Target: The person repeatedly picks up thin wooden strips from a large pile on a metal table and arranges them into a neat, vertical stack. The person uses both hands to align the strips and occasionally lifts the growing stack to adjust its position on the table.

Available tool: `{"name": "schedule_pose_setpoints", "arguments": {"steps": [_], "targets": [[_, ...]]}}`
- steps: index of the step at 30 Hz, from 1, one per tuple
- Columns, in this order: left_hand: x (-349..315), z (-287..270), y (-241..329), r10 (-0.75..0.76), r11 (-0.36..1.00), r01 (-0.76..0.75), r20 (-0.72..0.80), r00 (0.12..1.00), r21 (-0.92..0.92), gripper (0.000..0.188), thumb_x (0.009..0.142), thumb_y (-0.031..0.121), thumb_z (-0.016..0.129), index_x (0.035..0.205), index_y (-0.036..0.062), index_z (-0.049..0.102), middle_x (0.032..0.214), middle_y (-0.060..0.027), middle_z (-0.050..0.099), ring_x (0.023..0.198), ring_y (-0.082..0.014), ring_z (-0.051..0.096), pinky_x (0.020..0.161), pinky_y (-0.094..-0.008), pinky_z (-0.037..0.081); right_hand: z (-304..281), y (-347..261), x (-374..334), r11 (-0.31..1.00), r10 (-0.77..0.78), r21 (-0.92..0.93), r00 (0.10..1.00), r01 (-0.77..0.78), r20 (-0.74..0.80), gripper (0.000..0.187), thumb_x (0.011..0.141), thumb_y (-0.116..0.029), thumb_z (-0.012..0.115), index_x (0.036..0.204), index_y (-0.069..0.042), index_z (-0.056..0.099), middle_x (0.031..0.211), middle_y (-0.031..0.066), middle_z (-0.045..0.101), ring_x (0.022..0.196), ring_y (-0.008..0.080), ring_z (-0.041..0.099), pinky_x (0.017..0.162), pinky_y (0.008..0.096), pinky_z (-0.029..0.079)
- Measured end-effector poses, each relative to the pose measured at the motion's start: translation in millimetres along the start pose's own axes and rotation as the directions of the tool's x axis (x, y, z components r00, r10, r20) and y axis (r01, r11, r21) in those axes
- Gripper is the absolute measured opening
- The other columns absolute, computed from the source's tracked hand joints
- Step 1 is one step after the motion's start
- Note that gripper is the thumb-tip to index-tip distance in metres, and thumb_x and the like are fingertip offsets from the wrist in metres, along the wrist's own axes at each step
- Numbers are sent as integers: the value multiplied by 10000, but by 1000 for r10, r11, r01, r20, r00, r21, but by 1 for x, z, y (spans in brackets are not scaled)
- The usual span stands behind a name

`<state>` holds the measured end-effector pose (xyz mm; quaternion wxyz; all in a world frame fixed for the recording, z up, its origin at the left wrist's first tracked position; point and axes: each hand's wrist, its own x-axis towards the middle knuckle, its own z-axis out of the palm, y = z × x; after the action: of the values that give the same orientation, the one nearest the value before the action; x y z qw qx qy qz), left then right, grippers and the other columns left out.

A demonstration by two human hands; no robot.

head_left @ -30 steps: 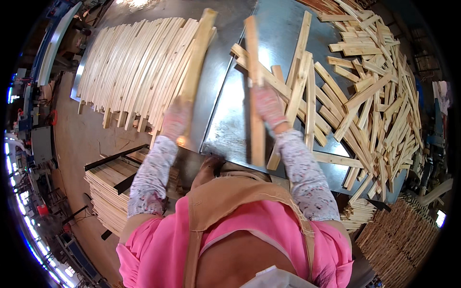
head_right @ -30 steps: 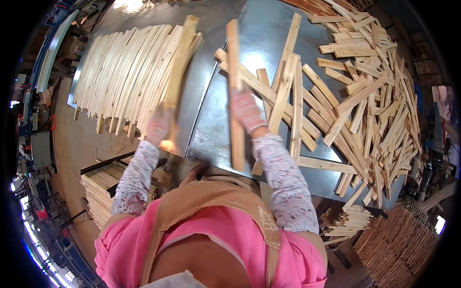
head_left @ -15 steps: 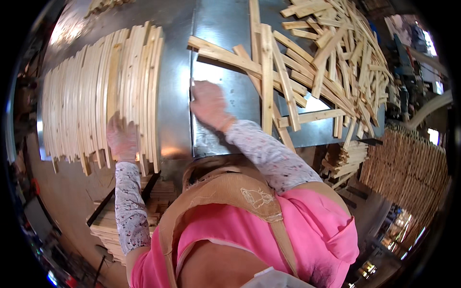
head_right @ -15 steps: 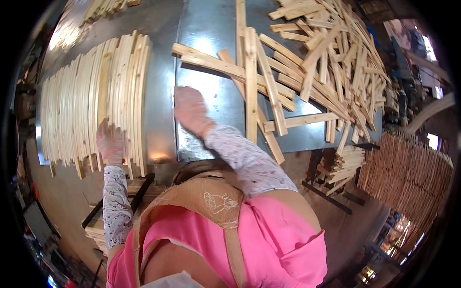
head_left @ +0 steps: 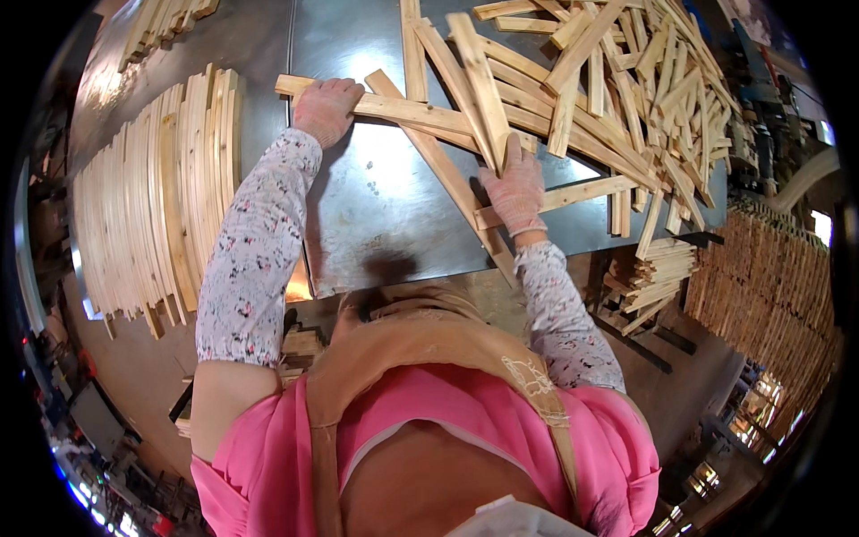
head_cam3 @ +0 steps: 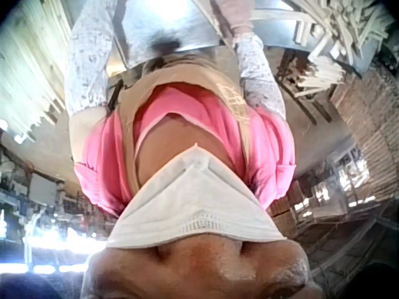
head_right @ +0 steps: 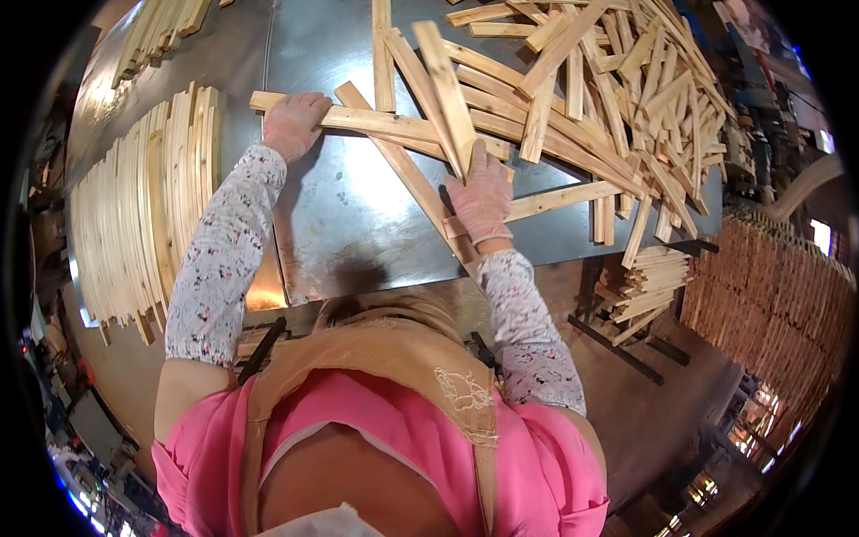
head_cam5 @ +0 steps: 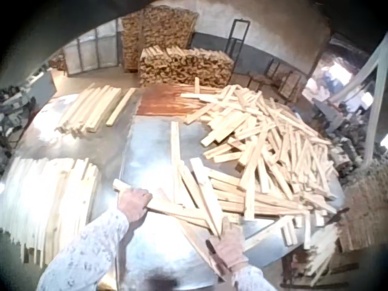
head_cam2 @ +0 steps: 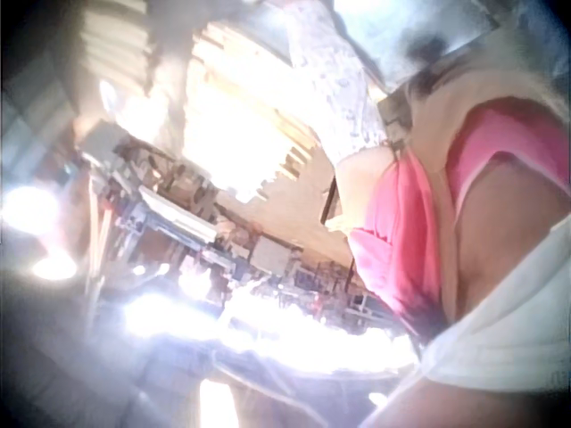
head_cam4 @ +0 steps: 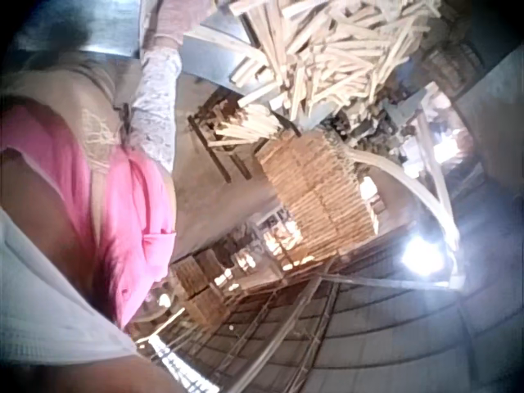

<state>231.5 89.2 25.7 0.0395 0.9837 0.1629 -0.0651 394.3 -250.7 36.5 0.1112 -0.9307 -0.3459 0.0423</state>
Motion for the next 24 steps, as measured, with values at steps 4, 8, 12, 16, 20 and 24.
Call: {"name": "schedule_pose_setpoints", "arguments": {"steps": [4, 8, 12, 16, 20, 24], "targets": [[-14, -19, 4, 35, 997, -39, 63, 997, 74, 362, 914, 276, 718, 1240, 122, 678, 1241, -102, 725, 1218, -307, 689, 1042, -466, 536, 26, 35, 12, 976, 29, 212, 991, -57, 134, 913, 880, -302, 797, 1648, -25, 388, 1391, 331, 614, 1294, 510, 599, 1127, 528, 480], [-90, -63, 4, -100, 987, 83, 123, 987, 137, 377, 910, 324, 744, 1239, 155, 673, 1225, -91, 686, 1184, -304, 655, 949, -465, 519, -1, 16, 14, 900, -56, 436, 990, -5, 127, 845, 912, -212, 792, 1650, -28, 424, 1463, 259, 637, 1238, 401, 661, 1074, 451, 527], [-188, -82, -30, -617, 779, 625, 114, 779, -57, 490, 914, 385, 769, 1275, 66, 681, 1189, -145, 712, 1215, -317, 680, 1020, -463, 547, -15, -47, 19, 665, -134, 742, 964, -84, 230, 815, 942, -160, 746, 1658, -11, 386, 1284, 206, 687, 1034, 278, 689, 906, 382, 575], [-281, -56, -52, -838, 467, 798, 99, 537, -382, 764, 920, 503, 785, 1452, -17, 607, 1345, -252, 699, 1311, -397, 652, 1126, -453, 505, 9, -146, -10, 462, -361, 873, 865, -159, 349, 643, 1024, -171, 675, 1598, 8, 447, 1048, 127, 699, 868, 223, 683, 801, 347, 594], [-307, -44, -50, -897, 288, 685, 61, 437, -670, 810, 954, 552, 755, 1445, -71, 592, 1344, -336, 689, 1303, -428, 661, 1114, -476, 492, 113, -257, -41, 696, -674, 318, 433, 643, 598, 639, 1108, -452, 531, 1527, 29, 522, 850, 158, 688, 818, 352, 716, 811, 480, 618], [-304, -3, -18, -892, 176, 476, 65, 447, -862, 593, 998, 431, 733, 1312, -65, 645, 1188, -307, 717, 1172, -399, 705, 995, -481, 530, 112, -367, -67, 842, -536, 425, 424, 332, 730, 736, 1067, -515, 502, 1451, 112, 495, 961, 269, 749, 923, 442, 754, 855, 500, 595]]}}
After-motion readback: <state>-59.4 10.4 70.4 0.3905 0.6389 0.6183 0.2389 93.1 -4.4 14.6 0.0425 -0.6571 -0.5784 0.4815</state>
